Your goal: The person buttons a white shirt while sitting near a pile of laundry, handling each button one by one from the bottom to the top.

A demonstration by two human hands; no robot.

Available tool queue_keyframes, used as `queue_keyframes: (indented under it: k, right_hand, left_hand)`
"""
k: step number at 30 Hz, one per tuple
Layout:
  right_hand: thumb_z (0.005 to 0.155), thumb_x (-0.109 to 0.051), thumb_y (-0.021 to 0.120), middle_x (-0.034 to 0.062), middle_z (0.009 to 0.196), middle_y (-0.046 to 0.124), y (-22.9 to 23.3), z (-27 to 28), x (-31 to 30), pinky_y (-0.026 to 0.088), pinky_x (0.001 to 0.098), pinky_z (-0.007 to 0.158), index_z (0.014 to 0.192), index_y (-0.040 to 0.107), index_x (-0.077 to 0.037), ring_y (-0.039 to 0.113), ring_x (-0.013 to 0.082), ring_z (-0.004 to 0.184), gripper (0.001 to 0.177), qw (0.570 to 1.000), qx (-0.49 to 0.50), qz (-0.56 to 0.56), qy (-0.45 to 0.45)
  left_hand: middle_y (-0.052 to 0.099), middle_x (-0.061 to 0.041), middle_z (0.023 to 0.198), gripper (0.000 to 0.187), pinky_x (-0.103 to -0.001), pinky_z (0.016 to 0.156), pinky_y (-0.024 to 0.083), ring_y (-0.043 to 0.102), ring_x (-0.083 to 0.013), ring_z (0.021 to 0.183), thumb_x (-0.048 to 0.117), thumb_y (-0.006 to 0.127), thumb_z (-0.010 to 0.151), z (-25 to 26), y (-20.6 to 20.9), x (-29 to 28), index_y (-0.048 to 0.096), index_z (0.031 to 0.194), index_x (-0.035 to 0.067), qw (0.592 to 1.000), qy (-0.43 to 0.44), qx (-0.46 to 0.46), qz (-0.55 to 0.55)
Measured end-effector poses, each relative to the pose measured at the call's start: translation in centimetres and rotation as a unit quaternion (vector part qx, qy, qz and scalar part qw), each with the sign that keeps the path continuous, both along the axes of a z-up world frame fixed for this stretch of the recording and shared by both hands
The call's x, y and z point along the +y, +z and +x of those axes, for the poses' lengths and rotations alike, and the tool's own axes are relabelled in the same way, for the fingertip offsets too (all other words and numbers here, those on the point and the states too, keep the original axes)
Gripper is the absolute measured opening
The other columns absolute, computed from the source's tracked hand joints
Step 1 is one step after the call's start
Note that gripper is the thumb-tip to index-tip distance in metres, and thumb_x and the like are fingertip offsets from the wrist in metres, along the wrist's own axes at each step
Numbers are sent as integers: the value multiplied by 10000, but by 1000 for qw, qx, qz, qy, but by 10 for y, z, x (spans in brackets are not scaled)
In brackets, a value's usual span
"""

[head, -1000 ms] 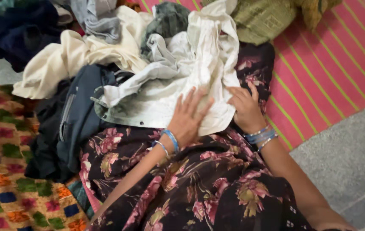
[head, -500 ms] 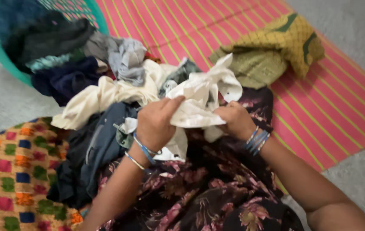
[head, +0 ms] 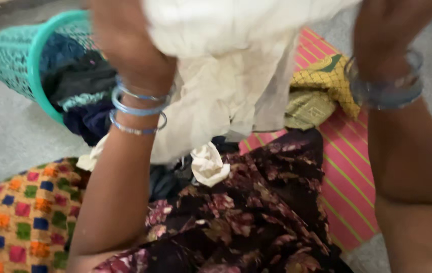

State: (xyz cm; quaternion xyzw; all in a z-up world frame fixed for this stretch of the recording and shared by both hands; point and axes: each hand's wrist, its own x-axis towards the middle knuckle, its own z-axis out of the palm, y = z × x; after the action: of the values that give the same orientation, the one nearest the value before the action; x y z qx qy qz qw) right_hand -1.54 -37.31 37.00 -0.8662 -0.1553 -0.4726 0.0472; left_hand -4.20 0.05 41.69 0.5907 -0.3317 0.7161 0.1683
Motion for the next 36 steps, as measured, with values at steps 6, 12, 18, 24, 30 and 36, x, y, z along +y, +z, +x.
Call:
queue_keyframes:
  k: [6,12,18,24,30,36]
  right_hand:
    - [1015,-79,798,200,1014,576,-42,-131,10,454,473,811,1042,541,-2,562,380,957,269,998,6,52,46]
    - [968,-102,633,168,1047,737,-153,-167,22,564,387,776,1212,520,-22,736,284,899,280,927,207,298,98]
    - [755,-372,835,253,1105,687,-268,-208,61,536,449,841,1406,423,-76,689,409,1016,825,829,530,157,85]
    - [784,-319,765,189,1116,728,-329,-199,37,574,416,873,1366,529,-117,728,341,1025,659,734,676,29,69]
    - [930,0,510,222,1073,676,-286,-168,5,534,464,753,1174,646,-10,704,348,894,280,755,429,485,103]
    - [1084,-215,588,202,1434,608,-118,-208,28,563,510,1186,1005,556,-118,655,345,1282,129,510,207,706,446]
  left_hand:
    - [669,-124,1005,409,-437,772,515,643,-351,898,-67,611,780,-43,-97,38,654,1165,66,925,14,340,171]
    - [651,-155,973,474,-454,702,526,646,-365,811,0,657,721,-122,-148,55,672,1192,40,920,-42,375,108]
    - [655,-146,1035,523,-453,707,547,665,-401,868,-31,641,657,-165,-226,52,659,1171,66,827,-35,557,62]
    - [649,-113,1064,442,-435,727,557,681,-373,913,-11,660,723,-191,-254,50,638,1154,87,781,-54,622,3]
    - [625,-162,1122,469,-468,734,529,647,-402,924,34,680,718,-188,-242,55,619,1182,52,762,-71,644,-1]
    - [663,-139,876,235,-492,743,509,639,-391,859,131,732,697,-162,-291,52,645,905,64,752,15,636,172]
